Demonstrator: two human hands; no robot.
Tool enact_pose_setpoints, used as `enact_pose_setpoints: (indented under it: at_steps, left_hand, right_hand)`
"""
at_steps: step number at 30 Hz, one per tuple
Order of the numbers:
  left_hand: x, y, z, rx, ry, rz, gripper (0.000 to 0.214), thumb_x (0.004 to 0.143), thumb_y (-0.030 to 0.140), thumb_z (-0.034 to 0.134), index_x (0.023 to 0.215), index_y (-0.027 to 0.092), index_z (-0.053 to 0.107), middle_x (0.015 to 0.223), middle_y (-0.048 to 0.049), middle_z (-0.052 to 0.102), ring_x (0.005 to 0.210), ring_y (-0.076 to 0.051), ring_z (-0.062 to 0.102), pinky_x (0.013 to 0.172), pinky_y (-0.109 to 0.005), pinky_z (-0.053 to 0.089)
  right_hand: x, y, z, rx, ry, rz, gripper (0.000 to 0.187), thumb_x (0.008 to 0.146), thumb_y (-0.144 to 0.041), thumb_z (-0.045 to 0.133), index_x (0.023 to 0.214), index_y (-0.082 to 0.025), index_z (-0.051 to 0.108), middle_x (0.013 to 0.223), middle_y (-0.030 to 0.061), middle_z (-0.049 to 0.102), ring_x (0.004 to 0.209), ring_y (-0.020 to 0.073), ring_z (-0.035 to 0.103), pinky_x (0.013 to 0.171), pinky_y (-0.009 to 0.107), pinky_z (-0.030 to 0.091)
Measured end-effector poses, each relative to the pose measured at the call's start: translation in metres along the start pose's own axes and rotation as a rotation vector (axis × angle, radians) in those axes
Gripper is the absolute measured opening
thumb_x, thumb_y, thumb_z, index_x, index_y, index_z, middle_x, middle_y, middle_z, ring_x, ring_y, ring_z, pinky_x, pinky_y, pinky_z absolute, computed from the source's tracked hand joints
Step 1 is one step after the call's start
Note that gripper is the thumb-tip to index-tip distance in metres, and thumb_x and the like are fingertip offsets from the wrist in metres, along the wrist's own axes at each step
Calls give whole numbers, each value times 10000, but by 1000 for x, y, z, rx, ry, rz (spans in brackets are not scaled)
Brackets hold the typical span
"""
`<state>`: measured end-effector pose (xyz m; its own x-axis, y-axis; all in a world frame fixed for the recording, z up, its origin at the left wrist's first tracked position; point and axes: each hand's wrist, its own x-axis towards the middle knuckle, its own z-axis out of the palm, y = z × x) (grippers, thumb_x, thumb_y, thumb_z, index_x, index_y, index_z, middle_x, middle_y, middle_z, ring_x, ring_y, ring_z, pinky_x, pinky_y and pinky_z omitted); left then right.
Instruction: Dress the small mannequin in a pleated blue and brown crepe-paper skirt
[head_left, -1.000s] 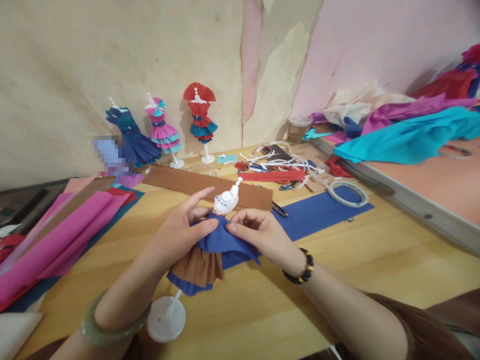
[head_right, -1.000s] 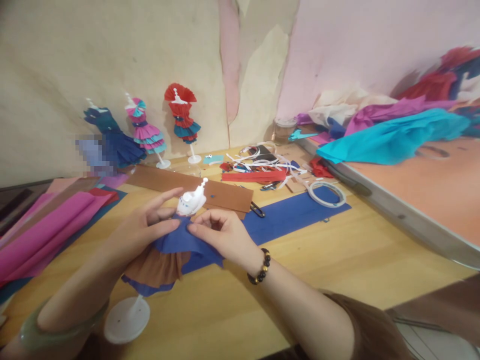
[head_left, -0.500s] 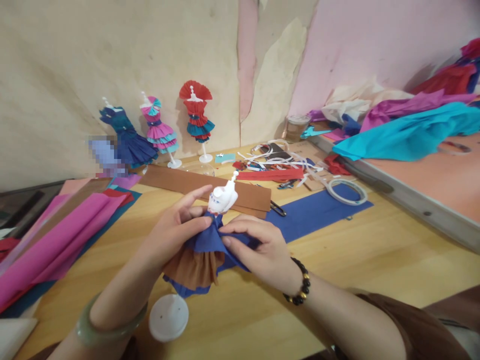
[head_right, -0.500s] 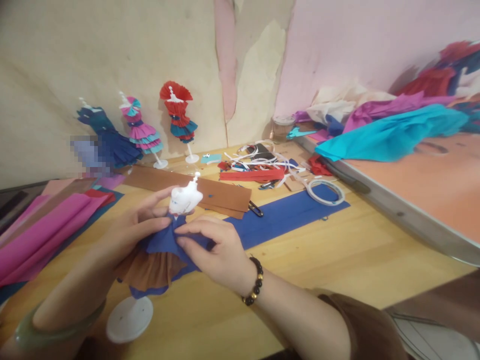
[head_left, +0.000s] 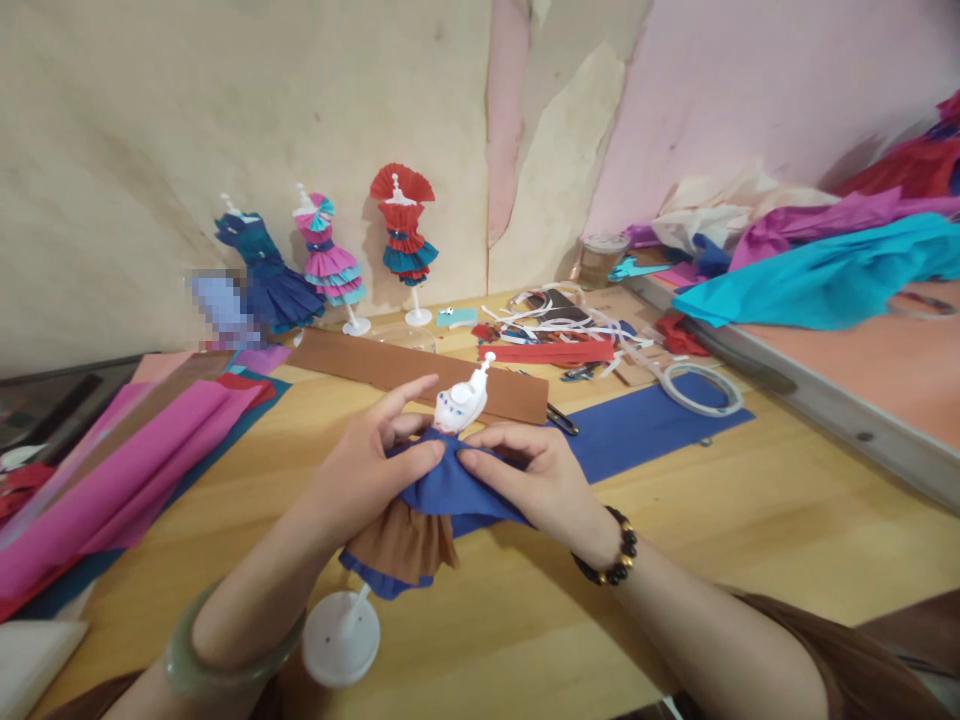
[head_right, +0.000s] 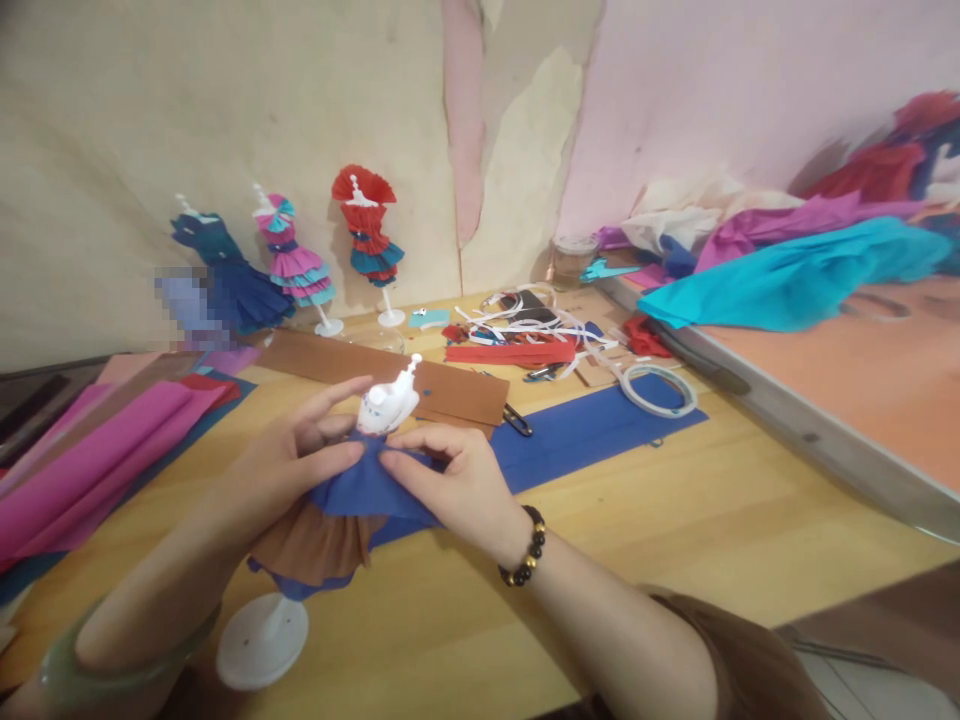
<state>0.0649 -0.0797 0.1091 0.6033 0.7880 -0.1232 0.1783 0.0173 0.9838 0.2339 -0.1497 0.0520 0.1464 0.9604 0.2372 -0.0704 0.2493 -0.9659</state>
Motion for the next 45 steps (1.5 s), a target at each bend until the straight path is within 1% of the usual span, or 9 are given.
enact_pose_setpoints:
  at_steps: [6,12,15,19,27,32,36,40,45]
  left_hand:
    - [-1,1,0,-54,-29,0,851,720,361,777,1475,191,424,1057,-125,765,864,-255,716,709,-318,539]
    - [-1,3,2,-16,3,6,882,702,316,768,1488,168,395,988,-112,778,794,-227,708,664,-290,523]
    - [-2,5,2,16,14,18,892,702,295,761,1496,165,376,946,-90,782,771,-213,704,653,-280,515]
    - [-3,7,3,54,38,31,871,711,296,747,1495,183,387,937,-74,783,774,-218,710,652,-284,521]
    - [-3,7,1,53,30,28,879,709,313,749,1498,184,385,992,-90,780,841,-252,725,692,-318,553]
    - [-3,6,1,79,14,40,834,725,283,724,1489,190,403,975,-74,781,872,-252,728,682,-302,554]
    - [-5,11,3,125,-3,57,830,731,282,725,1487,170,402,1016,-87,780,933,-253,727,741,-304,559]
    - [-6,13,3,166,-16,78,850,730,263,726,1500,172,378,1056,-92,775,970,-248,723,788,-306,555]
    - [-4,7,0,135,-16,72,865,741,289,709,1519,183,347,1043,-92,775,911,-252,725,705,-307,556]
  right_hand:
    - [2,4,-2,46,-13,-13,134,795,-372,763,870,-263,789,955,33,797,876,207,735,828,357,576]
    - [1,4,0,93,-35,11,153,780,-382,789,868,-257,791,942,31,794,856,190,722,827,339,563]
    - [1,3,-1,156,-60,58,157,776,-389,795,828,-241,782,876,20,781,765,159,697,756,305,557]
    - [2,1,-3,234,-98,180,224,748,-426,817,765,-214,747,738,-10,719,621,109,612,620,247,506]
    - [4,1,2,257,-155,272,354,697,-508,828,726,-187,681,656,-29,650,558,84,532,563,226,435]
    - [4,5,5,139,-140,178,349,673,-466,844,696,-197,624,704,-23,632,631,106,539,610,246,437]
    - [3,6,6,71,-126,95,358,673,-470,841,702,-205,601,725,-18,622,668,123,535,651,267,445]
    - [3,7,6,53,-132,85,329,707,-443,820,712,-203,596,730,-18,618,672,125,539,661,269,450]
    - [3,6,4,146,-115,126,262,730,-406,811,750,-202,648,744,-16,662,659,113,567,636,248,462]
